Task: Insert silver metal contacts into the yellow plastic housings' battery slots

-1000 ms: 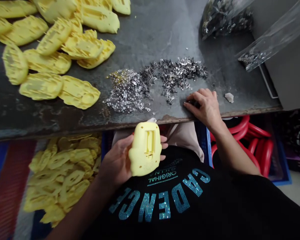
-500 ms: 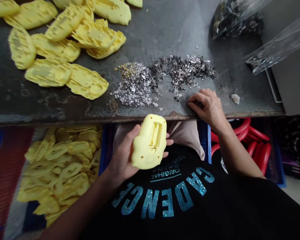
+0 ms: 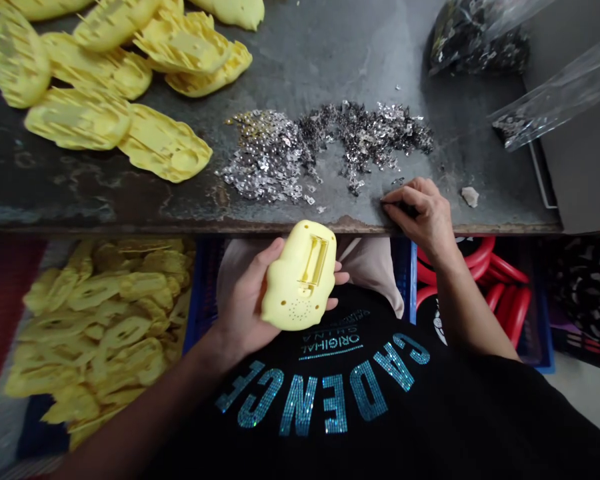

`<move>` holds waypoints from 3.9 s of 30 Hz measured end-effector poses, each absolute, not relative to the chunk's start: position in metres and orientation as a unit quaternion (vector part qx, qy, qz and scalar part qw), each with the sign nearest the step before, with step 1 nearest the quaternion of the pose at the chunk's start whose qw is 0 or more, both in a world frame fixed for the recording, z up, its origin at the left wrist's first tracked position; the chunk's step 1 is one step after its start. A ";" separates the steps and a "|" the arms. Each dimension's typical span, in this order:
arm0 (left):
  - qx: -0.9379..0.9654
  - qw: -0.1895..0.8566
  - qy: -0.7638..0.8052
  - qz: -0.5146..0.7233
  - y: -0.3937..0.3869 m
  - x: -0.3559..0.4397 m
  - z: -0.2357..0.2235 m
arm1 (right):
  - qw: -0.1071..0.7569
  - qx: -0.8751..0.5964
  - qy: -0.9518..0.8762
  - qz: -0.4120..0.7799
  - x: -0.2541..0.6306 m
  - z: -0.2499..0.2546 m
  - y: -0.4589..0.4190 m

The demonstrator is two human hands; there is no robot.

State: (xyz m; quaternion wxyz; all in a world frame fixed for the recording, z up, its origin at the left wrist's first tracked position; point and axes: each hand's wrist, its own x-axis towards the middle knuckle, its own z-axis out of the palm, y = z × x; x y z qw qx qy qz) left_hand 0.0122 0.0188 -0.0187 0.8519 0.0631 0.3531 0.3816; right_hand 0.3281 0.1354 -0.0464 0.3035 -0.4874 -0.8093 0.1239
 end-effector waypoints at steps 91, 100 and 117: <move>0.132 0.844 0.343 0.391 -0.006 0.030 -0.006 | 0.334 -0.300 -0.657 0.605 0.262 -0.009 0.081; 0.163 0.833 0.311 0.428 -0.001 0.035 -0.016 | 0.326 -0.303 -0.593 0.671 0.265 -0.004 0.083; 0.306 0.745 0.367 0.465 -0.006 0.030 -0.024 | 0.271 -0.318 -0.726 0.545 0.259 0.015 0.089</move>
